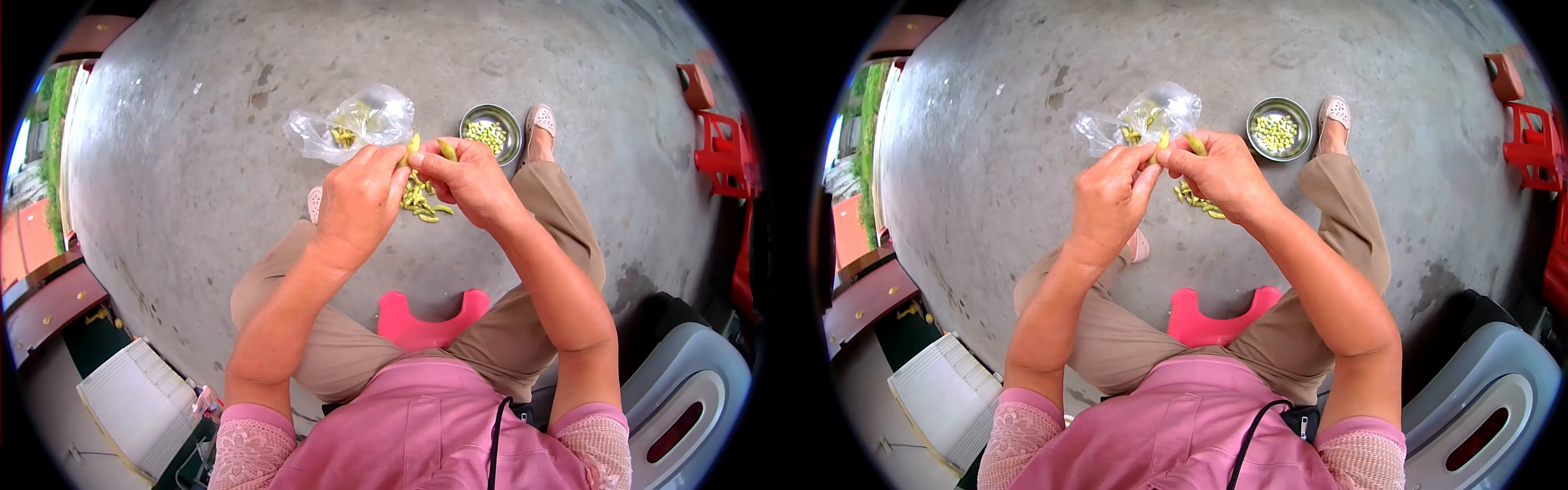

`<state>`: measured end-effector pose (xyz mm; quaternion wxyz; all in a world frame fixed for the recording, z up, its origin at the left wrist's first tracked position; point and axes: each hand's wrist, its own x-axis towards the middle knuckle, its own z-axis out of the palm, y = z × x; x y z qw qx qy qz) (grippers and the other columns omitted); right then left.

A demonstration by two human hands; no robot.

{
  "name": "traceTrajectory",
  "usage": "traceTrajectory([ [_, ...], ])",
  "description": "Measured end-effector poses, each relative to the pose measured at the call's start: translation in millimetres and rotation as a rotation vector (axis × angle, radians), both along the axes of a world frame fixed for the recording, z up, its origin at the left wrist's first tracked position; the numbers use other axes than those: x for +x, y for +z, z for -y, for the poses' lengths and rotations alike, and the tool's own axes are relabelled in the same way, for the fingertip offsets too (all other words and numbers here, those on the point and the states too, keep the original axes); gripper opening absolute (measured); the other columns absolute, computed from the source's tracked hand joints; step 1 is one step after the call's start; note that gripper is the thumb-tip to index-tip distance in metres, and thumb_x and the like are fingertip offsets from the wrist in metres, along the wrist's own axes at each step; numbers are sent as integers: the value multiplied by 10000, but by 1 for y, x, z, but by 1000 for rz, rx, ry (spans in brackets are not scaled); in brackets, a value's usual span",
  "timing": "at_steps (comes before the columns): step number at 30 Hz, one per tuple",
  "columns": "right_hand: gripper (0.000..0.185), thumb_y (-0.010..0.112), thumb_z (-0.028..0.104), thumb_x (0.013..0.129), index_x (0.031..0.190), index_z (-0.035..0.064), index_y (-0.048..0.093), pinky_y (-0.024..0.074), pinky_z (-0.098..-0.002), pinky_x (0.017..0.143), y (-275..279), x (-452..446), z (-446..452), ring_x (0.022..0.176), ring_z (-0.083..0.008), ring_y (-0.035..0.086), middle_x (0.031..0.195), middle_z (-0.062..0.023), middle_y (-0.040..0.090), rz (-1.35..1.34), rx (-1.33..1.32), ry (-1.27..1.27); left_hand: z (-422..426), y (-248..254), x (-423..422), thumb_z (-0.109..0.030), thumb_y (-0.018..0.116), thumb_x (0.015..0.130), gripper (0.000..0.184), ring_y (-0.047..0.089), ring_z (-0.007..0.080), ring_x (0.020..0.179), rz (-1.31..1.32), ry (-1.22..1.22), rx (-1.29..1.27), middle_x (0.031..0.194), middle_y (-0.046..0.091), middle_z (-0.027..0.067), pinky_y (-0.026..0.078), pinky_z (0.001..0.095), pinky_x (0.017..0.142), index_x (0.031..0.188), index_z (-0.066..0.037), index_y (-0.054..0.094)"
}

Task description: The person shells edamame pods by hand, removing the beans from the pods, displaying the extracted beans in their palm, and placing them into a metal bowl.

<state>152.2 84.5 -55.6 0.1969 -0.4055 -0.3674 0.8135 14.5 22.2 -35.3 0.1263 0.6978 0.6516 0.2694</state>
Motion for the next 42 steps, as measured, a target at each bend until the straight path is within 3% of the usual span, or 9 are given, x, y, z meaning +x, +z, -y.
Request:
traceTrajectory([
  [9, 138, 582, 148, 761, 787, 15, 606, 302, -180, 392, 3, 5, 0, 463, -27, 400, 615, -4, 543, 16, 77, -7, -2, 4, 1, -72, 593, 704, 115, 541, 255, 590, 174, 48, -34, 677, 550, 98, 438, 329, 526, 809, -33, 566],
  [12, 136, 579, 156, 777, 771, 21, 566, 254, -180, 374, 4, 4, 1, 442, -28, 348, 606, 12, 500, 37, 144, 10, -1, 3, 1, -74, 598, 701, 97, 545, 249, 584, 218, 59, -56, 664, 556, 100, 438, 326, 524, 782, -29, 571],
  [14, 131, 576, 151, 760, 750, 21, 578, 292, -182, 400, 2, 5, 1, 470, -26, 382, 604, 12, 517, 59, 150, 11, 0, 3, 0, -44, 611, 714, 123, 569, 121, 571, 241, 62, -123, 703, 595, 90, 453, 223, 524, 827, 3, 597],
  [21, 120, 546, 129, 731, 668, 28, 554, 339, -194, 446, -6, 0, 7, 523, -27, 419, 580, 28, 499, 84, 167, -56, 3, 0, 4, -62, 608, 729, 113, 554, 106, 549, 241, 68, -99, 678, 596, 69, 444, 210, 502, 829, -9, 606],
  [23, 110, 540, 124, 730, 672, 30, 547, 324, -193, 432, -5, 1, 6, 507, -25, 404, 572, 31, 483, 55, 141, -68, 3, 4, 7, -99, 585, 749, 126, 538, 124, 535, 661, 251, -420, 643, 569, 68, 435, 265, 468, 843, -15, 590],
  [26, 95, 528, 118, 743, 673, 58, 506, 249, -189, 400, 2, 4, 1, 461, -21, 328, 546, 49, 416, -22, 64, -58, -5, 17, -1, -120, 547, 796, 164, 514, 71, 536, 1149, 306, -648, 672, 571, 53, 439, 218, 454, 895, 8, 577],
  [29, 120, 531, 133, 763, 669, 84, 474, 186, -187, 384, 5, 6, -1, 432, -20, 265, 529, 62, 364, -65, 6, -39, -5, 15, -2, -126, 520, 818, 179, 514, 78, 524, 1335, 311, -660, 696, 568, 57, 445, 201, 448, 909, 23, 557],
  [39, 219, 613, 234, 753, 675, 50, 524, 225, -178, 372, 0, 9, -7, 423, -25, 312, 563, 29, 439, -81, 28, -81, -4, 14, 1, -140, 523, 816, 166, 520, 81, 549, 1117, 239, -602, 700, 555, 57, 443, 198, 465, 860, 19, 537],
  [42, 211, 608, 217, 758, 651, 58, 518, 223, -175, 369, 2, 9, -6, 423, -23, 318, 558, 29, 439, -111, 15, -98, -5, 13, -1, -195, 537, 813, 198, 509, 87, 520, 1377, 278, -720, 670, 541, 47, 433, 195, 451, 849, 0, 529],
])
